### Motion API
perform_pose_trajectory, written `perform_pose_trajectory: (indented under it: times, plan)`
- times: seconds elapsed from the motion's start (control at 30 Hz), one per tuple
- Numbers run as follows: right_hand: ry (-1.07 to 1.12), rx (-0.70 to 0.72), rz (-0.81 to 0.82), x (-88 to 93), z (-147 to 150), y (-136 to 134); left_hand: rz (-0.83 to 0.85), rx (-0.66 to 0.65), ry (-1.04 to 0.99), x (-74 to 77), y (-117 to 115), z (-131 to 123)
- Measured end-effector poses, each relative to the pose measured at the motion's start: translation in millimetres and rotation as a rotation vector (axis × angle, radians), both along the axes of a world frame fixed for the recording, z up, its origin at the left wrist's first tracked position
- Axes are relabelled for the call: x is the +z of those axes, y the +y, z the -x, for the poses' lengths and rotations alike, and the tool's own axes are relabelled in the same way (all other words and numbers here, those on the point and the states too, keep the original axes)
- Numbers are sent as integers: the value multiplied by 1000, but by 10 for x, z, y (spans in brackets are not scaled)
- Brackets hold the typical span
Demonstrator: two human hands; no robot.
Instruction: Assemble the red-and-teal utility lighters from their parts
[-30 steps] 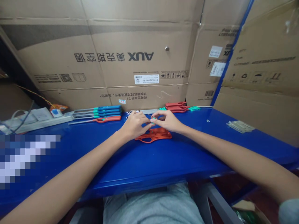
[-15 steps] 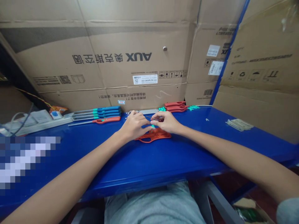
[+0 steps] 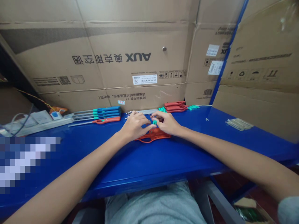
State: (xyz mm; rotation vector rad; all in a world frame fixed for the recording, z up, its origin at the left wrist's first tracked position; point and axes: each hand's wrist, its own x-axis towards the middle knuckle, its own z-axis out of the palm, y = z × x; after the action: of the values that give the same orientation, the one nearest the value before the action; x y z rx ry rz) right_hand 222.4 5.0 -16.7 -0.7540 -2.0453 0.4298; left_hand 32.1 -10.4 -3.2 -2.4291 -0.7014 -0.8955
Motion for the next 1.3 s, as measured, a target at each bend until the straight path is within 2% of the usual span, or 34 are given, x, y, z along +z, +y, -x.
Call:
perform_pose_trajectory:
  times: [0.23,1.03,1.3]
  plan:
    - [68,85,145,16,-10,25,34,69,43,-13,39,50]
    - [61,48,69,24,-19,32,11,40,29,-8,20,31]
    - [60,77,165,-13,-26,43,47,10,-32,0,-13,4]
